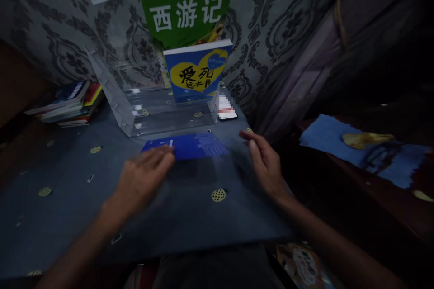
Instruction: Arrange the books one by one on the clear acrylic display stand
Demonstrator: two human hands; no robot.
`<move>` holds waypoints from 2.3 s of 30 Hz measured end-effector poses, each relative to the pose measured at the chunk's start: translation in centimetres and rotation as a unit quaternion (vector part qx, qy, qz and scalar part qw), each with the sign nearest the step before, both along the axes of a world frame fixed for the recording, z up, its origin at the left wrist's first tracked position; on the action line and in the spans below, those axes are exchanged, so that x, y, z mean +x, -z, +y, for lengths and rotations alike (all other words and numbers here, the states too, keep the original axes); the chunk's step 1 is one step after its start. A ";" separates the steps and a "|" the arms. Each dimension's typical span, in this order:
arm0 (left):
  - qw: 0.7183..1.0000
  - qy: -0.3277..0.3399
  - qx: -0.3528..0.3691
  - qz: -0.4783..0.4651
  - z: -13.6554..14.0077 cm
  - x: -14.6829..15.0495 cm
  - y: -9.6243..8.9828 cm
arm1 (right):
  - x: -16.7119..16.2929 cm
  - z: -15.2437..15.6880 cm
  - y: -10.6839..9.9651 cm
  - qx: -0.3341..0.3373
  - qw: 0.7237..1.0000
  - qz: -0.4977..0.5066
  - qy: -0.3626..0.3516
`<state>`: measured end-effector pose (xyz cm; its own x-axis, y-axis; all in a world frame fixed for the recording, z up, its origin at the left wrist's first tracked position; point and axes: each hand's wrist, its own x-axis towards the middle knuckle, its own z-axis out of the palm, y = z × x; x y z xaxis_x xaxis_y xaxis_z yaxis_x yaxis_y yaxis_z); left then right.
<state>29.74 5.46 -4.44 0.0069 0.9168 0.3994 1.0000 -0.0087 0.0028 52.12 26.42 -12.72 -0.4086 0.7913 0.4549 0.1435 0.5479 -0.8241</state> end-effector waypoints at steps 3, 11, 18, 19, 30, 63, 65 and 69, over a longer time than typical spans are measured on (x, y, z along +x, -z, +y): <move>0.993 0.062 -0.053 0.080 -0.7 2.2 4.7 | 0.4 0.3 -0.7 -0.002 1.000 0.011 0.007; 0.991 0.041 -0.125 0.019 -0.3 2.7 7.2 | -5.0 -6.2 -1.2 0.040 0.904 -0.193 -0.379; 0.995 0.033 -0.089 -0.015 -0.8 1.7 6.9 | -8.1 -3.7 0.9 0.078 0.890 -0.314 -0.322; 0.996 0.030 -0.087 -0.015 -0.8 1.8 6.9 | -7.8 -2.8 1.5 0.102 0.896 -0.327 -0.282; 0.980 -0.084 -0.180 -0.001 2.2 -1.4 8.7 | -6.5 -1.2 3.7 0.232 0.875 -0.379 -0.191; 0.889 0.047 -0.279 -0.359 5.2 -7.1 1.7 | -7.5 -4.0 -3.2 0.095 0.895 -0.300 -0.317; 0.903 0.038 -0.239 -0.355 5.3 -6.0 0.5 | -8.6 -3.2 -4.2 0.101 0.885 -0.324 -0.319; 0.894 -0.004 -0.129 -0.430 5.1 -5.2 -0.6 | -8.5 -1.6 -4.9 0.090 0.898 -0.307 -0.303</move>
